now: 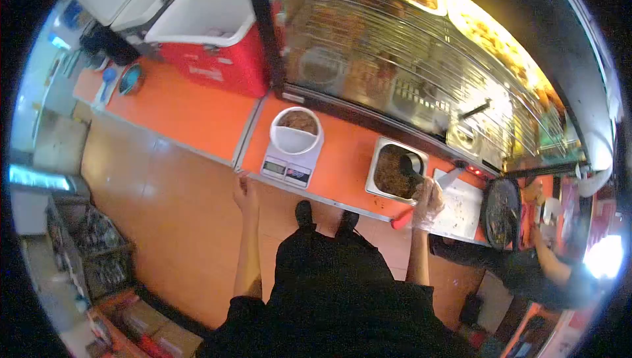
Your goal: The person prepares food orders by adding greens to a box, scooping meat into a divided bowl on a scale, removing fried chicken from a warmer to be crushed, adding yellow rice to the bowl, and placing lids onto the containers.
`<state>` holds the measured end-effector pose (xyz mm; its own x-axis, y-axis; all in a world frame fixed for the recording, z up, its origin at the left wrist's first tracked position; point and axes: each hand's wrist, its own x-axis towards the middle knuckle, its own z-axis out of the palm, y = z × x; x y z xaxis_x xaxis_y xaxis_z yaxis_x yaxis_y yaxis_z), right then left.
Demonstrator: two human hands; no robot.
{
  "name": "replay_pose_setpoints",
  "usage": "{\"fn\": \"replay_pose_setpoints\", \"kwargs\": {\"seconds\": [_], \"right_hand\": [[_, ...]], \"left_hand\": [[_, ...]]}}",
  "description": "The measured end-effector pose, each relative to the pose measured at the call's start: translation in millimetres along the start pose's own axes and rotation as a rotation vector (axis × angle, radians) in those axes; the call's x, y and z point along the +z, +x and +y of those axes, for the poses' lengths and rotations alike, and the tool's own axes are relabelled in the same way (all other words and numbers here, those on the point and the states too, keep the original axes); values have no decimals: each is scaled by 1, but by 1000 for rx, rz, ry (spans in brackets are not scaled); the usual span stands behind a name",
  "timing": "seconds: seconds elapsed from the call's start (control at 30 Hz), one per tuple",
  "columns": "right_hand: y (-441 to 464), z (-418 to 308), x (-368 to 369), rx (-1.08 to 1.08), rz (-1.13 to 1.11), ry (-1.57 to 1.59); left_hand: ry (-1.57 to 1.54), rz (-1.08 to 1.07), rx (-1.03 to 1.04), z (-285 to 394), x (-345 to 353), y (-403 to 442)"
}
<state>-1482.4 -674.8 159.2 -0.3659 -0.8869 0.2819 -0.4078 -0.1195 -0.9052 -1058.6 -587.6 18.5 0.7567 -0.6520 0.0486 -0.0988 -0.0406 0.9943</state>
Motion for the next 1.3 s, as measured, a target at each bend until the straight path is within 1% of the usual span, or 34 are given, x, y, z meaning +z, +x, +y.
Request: {"fn": "replay_pose_setpoints", "kwargs": {"seconds": [0.03, 0.1, 0.13, 0.17, 0.2, 0.23, 0.3, 0.33, 0.37, 0.43, 0.47, 0.5, 0.57, 0.6, 0.63, 0.67, 0.7, 0.73, 0.8, 0.9, 0.93, 0.97, 1.0, 1.03, 1.1, 1.13, 1.17, 1.23, 1.27, 1.3], "right_hand": [[2, 4, -3, 7, 27, -15], [5, 23, -10, 200, 149, 99], [8, 33, -9, 285, 209, 52], [10, 41, -13, 130, 133, -95], [14, 33, -13, 23, 72, -188], [17, 23, -10, -81, 6, -280], [22, 24, -1, -77, -65, -369], [26, 19, 4, -149, -87, -423], [26, 20, 8, -146, -81, -423], [27, 23, 16, -125, -114, -567], [28, 24, 21, -176, -77, -545], [29, 23, 22, -173, -77, -545], [30, 20, 23, -116, -145, -600], [29, 21, 24, -116, -144, -599], [28, 21, 25, -163, -142, -554], [28, 22, 26, -212, -140, -507], [27, 28, 28, -213, -140, -506], [26, 34, 31, -242, -144, -478], [25, 40, 33, -273, -147, -450], [23, 44, 33, -290, -93, -429], [21, 55, 28, -137, -58, -409], [21, 66, 24, 17, -21, -388], [23, 69, 20, 308, -14, -47], [24, 59, 14, 310, -8, -46], [23, 43, -3, 653, 32, 347], [22, 47, -7, 636, 53, 483], [23, 49, -13, 638, 63, 485], [26, 44, -22, 847, 85, 561], [24, 41, -30, 879, 22, 603], [23, 39, -33, 881, 33, 608]], "left_hand": [[-6, -31, -3, 7, 3, -3], [68, -71, 11, 18, 6, -11], [60, -104, 9, 15, 10, -15], [12, -77, -78, 13, 12, -19], [-32, -46, -163, 12, 16, -22], [-33, -65, -162, 15, 18, -25], [19, -163, -97, 20, 19, -28], [19, -171, -94, 17, 18, -29], [1, -191, -121, 15, 16, -29], [-17, -214, -146, 21, 21, -29], [8, -208, -98, 24, 23, -31], [34, -202, -53, 28, 24, -33], [49, -194, -80, 33, 24, -33], [59, -181, -106, 33, 24, -33], [58, -181, -104, 28, 23, -32], [63, -164, -58, 21, 22, -32], [69, -148, -14, 20, 22, -32], [68, -146, -13, 20, 21, -33], [44, -147, -80, 17, 19, -35], [27, -175, -30, 12, 18, -37], [27, -176, -27, 12, 17, -39], [-39, -181, -85, 12, 17, -41], [-105, -188, -145, 12, 17, -43], [-104, -193, -142, 9, 15, -43], [-70, -196, -81, 9, 14, -45], [-68, -204, -81, 11, 14, -48], [-8, -176, -78, 14, 14, -50], [52, -161, -68, 14, 16, -50], [66, -197, -34, 15, 15, -50], [80, -234, -1, 14, 13, -50]]}}
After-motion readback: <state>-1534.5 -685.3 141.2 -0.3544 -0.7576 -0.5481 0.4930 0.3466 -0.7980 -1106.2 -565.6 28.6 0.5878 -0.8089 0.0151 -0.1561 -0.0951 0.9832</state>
